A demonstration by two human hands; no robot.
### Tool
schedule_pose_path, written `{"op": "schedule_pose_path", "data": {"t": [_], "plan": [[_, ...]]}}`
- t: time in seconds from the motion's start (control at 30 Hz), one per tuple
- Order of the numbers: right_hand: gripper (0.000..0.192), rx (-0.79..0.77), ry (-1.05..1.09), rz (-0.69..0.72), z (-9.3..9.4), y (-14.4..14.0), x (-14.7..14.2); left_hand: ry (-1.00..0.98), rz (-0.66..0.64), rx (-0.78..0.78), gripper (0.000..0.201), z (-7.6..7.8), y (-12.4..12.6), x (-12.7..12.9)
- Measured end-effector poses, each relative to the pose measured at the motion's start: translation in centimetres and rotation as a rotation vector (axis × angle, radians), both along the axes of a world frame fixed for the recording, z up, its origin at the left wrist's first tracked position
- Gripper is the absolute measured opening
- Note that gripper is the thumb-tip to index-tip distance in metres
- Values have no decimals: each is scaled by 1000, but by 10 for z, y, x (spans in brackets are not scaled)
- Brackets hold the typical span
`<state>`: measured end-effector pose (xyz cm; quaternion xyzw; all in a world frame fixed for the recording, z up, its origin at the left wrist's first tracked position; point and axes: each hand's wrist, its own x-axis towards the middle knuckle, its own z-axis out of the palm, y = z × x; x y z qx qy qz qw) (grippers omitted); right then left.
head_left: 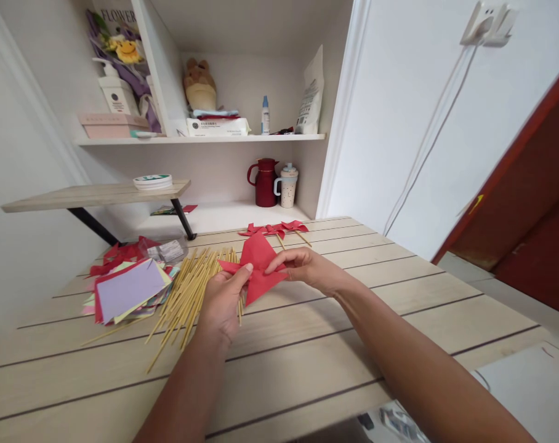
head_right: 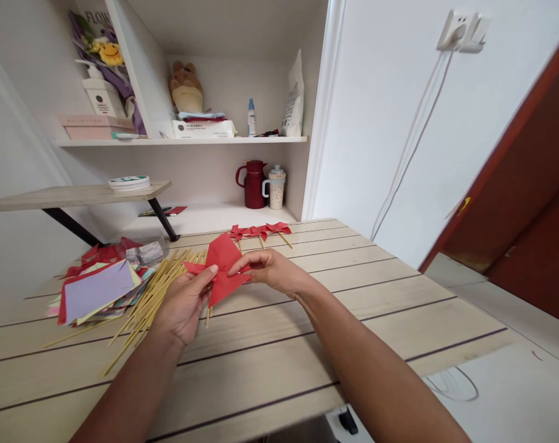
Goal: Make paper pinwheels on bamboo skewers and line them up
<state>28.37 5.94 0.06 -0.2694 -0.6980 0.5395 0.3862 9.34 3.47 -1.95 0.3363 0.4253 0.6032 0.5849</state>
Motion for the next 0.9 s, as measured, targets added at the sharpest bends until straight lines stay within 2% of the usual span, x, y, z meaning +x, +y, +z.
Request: {"op": "schedule_pose_path", "data": {"t": [0.33, 0.7, 0.9], "plan": [[19, -11, 30, 17, -5, 4, 0, 42, 47, 23, 31, 1, -1, 1], [10, -8, 55, -121, -6, 3, -8, 67, 31, 10, 31, 2, -4, 4], [14, 42, 31, -234, -7, -2, -16, 83, 57, 1, 26, 2, -4, 5]]}}
